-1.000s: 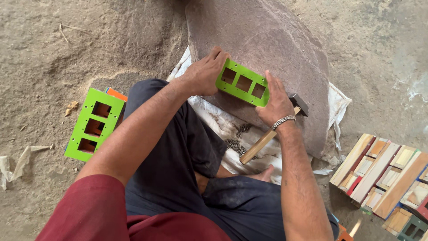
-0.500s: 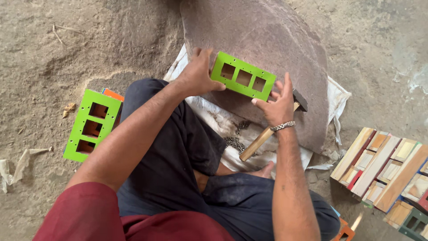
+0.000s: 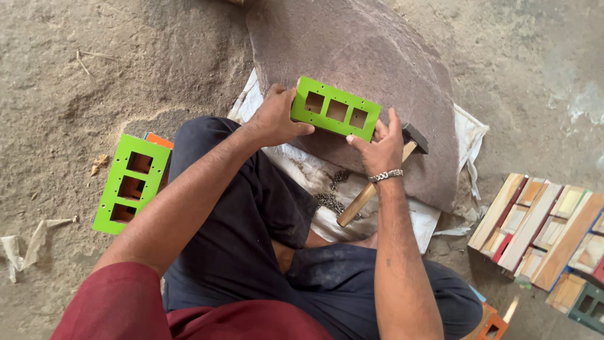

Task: The person sits on the floor and uses a hammer to drive metal pins into the holes of colorful plastic molds. They repeatedly pick up molds, insert pins, and tap them into place, stacking the completed molds nearby.

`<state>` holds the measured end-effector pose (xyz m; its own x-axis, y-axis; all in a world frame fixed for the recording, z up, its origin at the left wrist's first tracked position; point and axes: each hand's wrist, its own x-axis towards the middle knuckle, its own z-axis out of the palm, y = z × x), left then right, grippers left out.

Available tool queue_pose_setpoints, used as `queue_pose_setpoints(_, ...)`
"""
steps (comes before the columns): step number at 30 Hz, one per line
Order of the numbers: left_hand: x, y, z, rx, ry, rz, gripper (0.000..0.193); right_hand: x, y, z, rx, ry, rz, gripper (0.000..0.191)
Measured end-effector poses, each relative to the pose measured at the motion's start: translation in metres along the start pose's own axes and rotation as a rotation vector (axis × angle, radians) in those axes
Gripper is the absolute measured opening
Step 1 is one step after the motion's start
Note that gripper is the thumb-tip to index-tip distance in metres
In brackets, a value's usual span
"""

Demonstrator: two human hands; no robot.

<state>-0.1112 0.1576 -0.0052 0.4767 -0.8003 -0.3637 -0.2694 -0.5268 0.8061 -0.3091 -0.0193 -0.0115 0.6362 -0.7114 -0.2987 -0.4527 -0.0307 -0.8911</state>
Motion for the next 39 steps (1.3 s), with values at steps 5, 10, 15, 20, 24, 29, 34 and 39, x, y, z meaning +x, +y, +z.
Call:
queue_pose_setpoints(5,0.001,-0.002,0.002,0.053,-0.002,-0.011,0.065,0.000,0.009,-0.010,0.016,-0.035,-0.008,0.117)
queue_pose_setpoints(10,-0.011,-0.006,0.000,-0.036,0.320,0.065,0.067,-0.044,0.037,-0.031,-0.261,0.224,-0.025,0.104)
queue_pose_setpoints(15,-0.039,0.003,0.047,-0.076,0.318,0.338,0.031,-0.122,0.087,-0.021,-0.192,0.483,0.067,0.095)
queue_pose_setpoints(20,-0.075,0.011,0.150,0.349,-0.306,0.352,0.013,-0.132,0.105,-0.016,0.465,0.400,0.463,0.080)
queue_pose_setpoints(24,-0.073,0.001,0.201,0.622,-0.224,0.515,0.018,-0.138,0.079,-0.040,0.752,0.285,0.381,0.048)
queue_pose_setpoints(29,-0.070,-0.015,0.209,0.549,-0.152,0.602,0.015,-0.161,0.045,-0.073,0.779,0.256,0.302,0.037)
queue_pose_setpoints(34,-0.073,-0.010,0.205,0.487,-0.123,0.626,0.012,-0.157,0.050,-0.063,0.828,0.272,0.371,0.034)
queue_pose_setpoints(39,-0.077,-0.007,0.202,0.328,-0.134,0.601,0.012,-0.155,0.060,-0.048,0.863,0.253,0.409,0.033)
